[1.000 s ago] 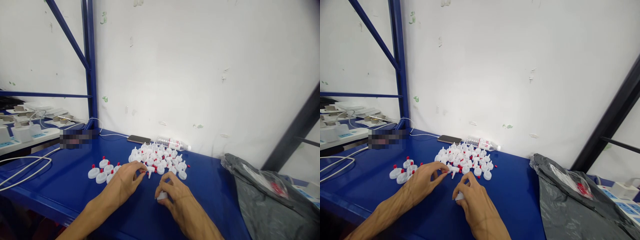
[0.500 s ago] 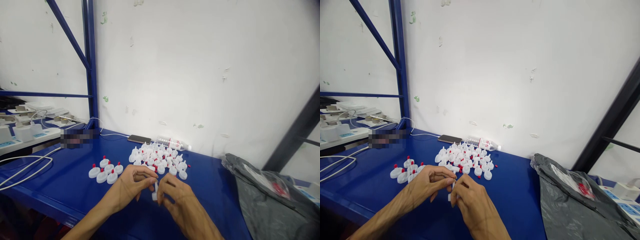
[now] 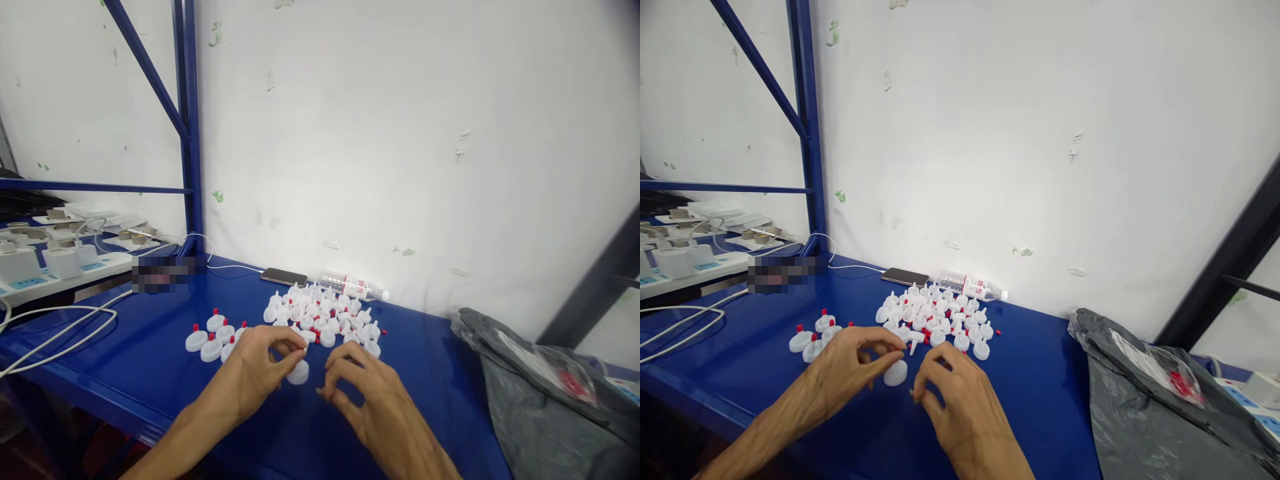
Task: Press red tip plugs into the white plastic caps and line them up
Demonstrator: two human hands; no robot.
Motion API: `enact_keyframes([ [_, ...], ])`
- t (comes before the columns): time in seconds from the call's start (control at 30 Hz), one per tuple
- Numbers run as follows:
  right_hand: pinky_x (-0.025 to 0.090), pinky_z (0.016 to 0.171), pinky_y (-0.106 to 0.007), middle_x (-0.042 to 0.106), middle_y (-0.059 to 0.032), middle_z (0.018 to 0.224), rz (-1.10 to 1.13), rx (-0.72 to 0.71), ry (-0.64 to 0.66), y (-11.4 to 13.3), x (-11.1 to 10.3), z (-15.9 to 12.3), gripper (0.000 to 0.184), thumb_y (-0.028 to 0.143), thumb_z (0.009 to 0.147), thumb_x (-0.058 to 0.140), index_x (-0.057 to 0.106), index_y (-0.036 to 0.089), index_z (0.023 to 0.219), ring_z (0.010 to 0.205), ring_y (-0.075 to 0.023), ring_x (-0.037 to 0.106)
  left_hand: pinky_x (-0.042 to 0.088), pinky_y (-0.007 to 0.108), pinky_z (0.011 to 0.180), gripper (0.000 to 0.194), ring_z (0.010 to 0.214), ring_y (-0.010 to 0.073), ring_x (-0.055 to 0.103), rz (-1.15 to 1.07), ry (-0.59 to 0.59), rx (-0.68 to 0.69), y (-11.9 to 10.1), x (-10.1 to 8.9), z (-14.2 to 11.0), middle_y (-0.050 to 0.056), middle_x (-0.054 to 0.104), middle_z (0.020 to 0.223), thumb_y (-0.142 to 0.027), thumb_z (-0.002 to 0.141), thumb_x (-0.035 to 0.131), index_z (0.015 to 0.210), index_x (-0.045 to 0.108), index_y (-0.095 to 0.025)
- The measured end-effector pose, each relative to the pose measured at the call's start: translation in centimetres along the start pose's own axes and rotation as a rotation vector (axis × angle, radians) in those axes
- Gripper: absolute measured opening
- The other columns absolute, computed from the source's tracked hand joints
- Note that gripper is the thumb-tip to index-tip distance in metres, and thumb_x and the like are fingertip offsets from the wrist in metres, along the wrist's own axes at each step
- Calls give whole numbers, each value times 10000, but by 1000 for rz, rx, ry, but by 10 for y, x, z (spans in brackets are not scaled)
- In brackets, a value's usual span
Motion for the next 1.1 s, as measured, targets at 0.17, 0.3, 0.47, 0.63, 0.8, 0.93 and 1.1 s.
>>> enact_keyframes([
  [0.17,427,811,-265,638,45,938,-48,33,-34,-2,-7,-1,201,48,870,572,602,244,833,860,-124,601,447,253,521,154,509,165,628,441,85,-80,25,-18,6,17,714,686,-223,792,565,805,716,-196],
  [0.3,416,819,-284,651,51,927,-92,37,-20,-5,-5,-2,209,43,868,565,601,247,846,870,-135,603,411,270,583,144,647,199,657,604,18,-91,44,-38,7,-2,710,691,-182,769,576,752,707,-239],
  [0.47,418,802,-297,656,39,920,-162,24,-57,-10,-4,-1,215,49,878,540,614,250,875,844,-144,608,377,264,569,118,653,196,646,636,-26,-138,50,-73,7,-3,700,736,-204,754,586,706,685,-246],
  [0.63,410,788,-295,649,52,904,-193,28,-59,-10,-2,-3,214,64,894,525,604,261,880,829,-138,608,382,257,575,130,690,195,659,663,-14,-200,61,-101,16,4,704,802,-244,776,566,760,694,-253],
  [0.8,408,786,-298,650,49,897,-205,31,-51,-13,-1,-4,203,73,895,528,602,262,882,825,-141,608,415,299,672,198,848,240,652,750,-77,-212,75,-115,17,31,701,949,-252,803,553,958,677,-262],
  [0.93,406,794,-299,652,51,902,-206,33,-50,-14,-1,-4,213,66,899,520,602,263,888,831,-140,610,433,338,677,331,904,293,645,884,-170,-109,58,-104,12,78,649,1039,-307,847,575,1169,605,-236],
  [1.1,408,786,-298,659,45,902,-209,24,-58,-12,-1,-3,204,76,906,517,607,259,889,824,-146,612,474,313,670,262,794,214,645,849,-235,139,14,-46,9,60,581,1055,-338,968,441,1169,588,-254],
])
Point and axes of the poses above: each hand's wrist, its own z-axis towards the middle knuckle, its own x-axis out of the palm, y = z × x, the point moved 7 cm from there along z, towards the middle knuckle
